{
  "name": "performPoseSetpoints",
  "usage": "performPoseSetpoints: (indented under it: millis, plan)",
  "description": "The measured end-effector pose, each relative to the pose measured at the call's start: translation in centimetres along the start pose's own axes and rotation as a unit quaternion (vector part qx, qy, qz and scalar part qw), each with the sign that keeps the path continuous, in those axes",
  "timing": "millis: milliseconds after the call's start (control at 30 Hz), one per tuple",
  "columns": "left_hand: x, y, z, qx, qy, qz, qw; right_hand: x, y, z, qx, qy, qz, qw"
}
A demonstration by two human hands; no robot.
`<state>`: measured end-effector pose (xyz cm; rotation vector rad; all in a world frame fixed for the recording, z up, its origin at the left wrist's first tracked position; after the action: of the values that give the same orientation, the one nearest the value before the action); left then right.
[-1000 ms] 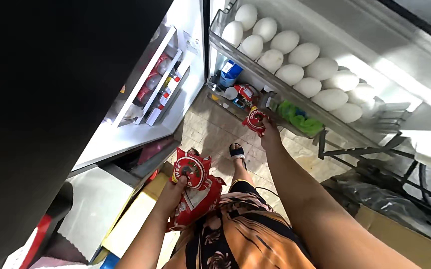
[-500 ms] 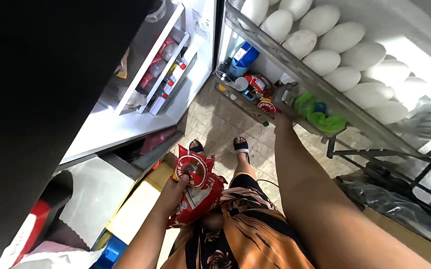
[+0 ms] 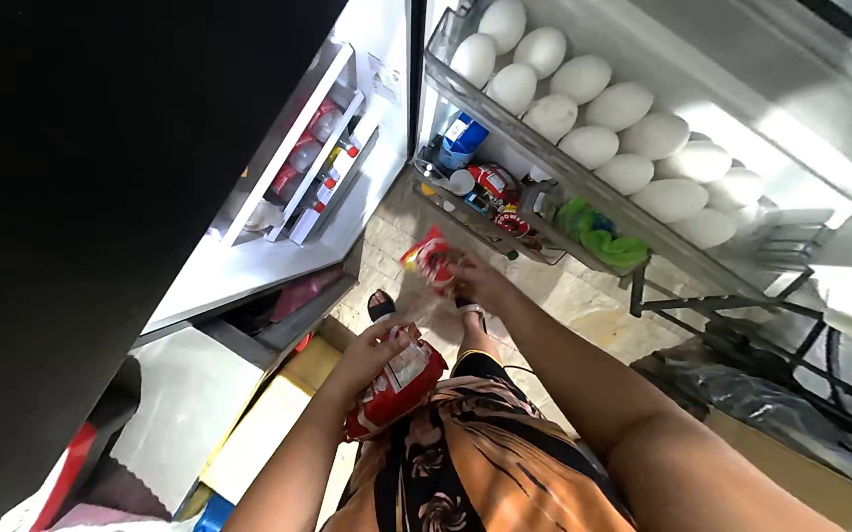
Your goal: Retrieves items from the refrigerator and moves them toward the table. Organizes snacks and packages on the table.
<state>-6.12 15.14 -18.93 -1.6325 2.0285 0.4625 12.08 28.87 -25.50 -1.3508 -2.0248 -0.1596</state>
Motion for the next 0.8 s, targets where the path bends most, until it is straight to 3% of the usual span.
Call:
performPoseSetpoints:
  millis: [100, 167, 367, 500, 667, 800]
  plan:
    - [1.3, 0.9, -0.4, -0.012, 0.005, -0.015, 1.0, -1.4, 8.5, 3.3, -0.214, 0.094, 0.125, 0.964]
    - [2.3, 1.2, -0.8, -0.033, 0.001, -0.026, 0.999, -1.5, 11.7, 4.3, -0.28, 0.139, 0.218, 0.925]
    - [4.1, 1.8, -1.5, -0.071, -0.004, -0.052, 0.996, 0.1, 12.2, 5.7, -0.303, 0.162, 0.294, 0.892]
    - [3.9, 1.7, -1.4, -0.068, -0.02, -0.063, 0.996, 0.1, 12.9, 5.6, -0.345, 0.195, 0.349, 0.849]
    - [3.8, 0.9, -1.5, -0.06, -0.009, -0.057, 0.997, -0.6, 14.8, 5.4, -0.394, 0.151, 0.301, 0.855]
    - [4.0, 1.3, -1.8, -0.065, -0.01, -0.046, 0.997, 0.2, 15.5, 4.6, -0.417, 0.238, 0.273, 0.834]
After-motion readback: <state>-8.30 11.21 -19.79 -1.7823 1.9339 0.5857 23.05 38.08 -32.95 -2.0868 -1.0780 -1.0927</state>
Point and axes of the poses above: each hand's wrist, its own z-axis towards the middle knuckle, its own y-axis out of the back of the hand, x = y × z, the point moved 8 cm from there along z, towards the middle knuckle, and after that the axes turned 4 degrees about x, right-handed, at the moved point
